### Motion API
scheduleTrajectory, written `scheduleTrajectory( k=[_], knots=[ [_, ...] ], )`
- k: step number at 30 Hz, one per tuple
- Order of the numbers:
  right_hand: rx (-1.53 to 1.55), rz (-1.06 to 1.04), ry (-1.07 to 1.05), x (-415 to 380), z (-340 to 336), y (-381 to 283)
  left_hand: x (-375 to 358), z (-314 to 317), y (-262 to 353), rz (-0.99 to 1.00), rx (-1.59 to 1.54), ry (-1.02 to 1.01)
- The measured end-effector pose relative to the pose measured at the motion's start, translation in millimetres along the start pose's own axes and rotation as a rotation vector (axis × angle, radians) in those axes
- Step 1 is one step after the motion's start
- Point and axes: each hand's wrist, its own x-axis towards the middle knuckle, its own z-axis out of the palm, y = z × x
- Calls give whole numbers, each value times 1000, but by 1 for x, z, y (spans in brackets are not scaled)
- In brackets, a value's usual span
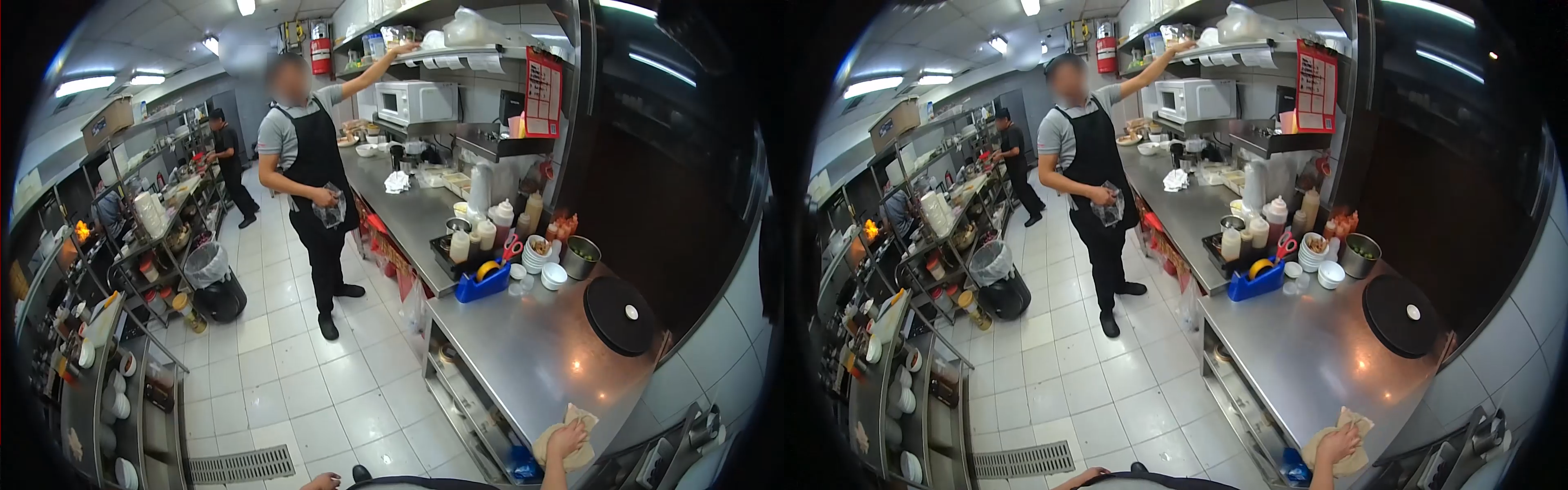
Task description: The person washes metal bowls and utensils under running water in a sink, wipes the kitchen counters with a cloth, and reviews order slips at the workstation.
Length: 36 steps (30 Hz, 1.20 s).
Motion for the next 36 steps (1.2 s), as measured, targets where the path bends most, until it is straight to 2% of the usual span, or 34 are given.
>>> scheduleTrajectory(
  k=[4, 7, 8, 10, 11, 12, 14, 16, 17, 19, 21, 23, 26, 32, 35, 36],
  knots=[
    [257, -194, 85, -67, 27, -76, 27, -58, -13, 11, -3, 21],
    [501, -480, 43, -108, 24, -141, 25, -108, -33, 15, 17, 97],
    [736, -490, 21, -118, 60, -162, 17, -125, -40, -53, -63, 110],
    [890, -136, -513, -176, 108, -200, 4, -153, -50, -189, -220, 132],
    [940, -68, -826, -196, 161, -209, 4, -166, -63, -202, -234, 136],
    [555, -449, -848, -231, 87, -233, 2, -174, -76, -254, -300, 157],
    [655, -471, -1164, -281, 141, -251, -7, -187, -100, -363, -427, 197],
    [439, -710, -1146, -297, 108, -280, -10, -198, -115, -419, -483, 213],
    [327, -825, -1131, -297, 91, -294, -7, -202, -120, -436, -490, 210],
    [469, -673, -1141, -274, 103, -321, 0, -213, -120, -449, -503, 202],
    [768, -183, -1414, -240, 120, -353, 13, -223, -113, -431, -489, 182],
    [929, -79, -1397, -206, 124, -386, 33, -236, -97, -389, -462, 163],
    [1028, -96, -1444, -174, 68, -439, 72, -257, -66, -294, -406, 130],
    [1073, -223, -1589, -136, 48, -551, 179, -315, 27, -105, -283, 84],
    [1120, -339, -1566, -100, 43, -621, 232, -355, 79, -61, -220, 84],
    [1083, -497, -1399, -83, 42, -648, 248, -368, 93, -45, -201, 87]
  ],
)
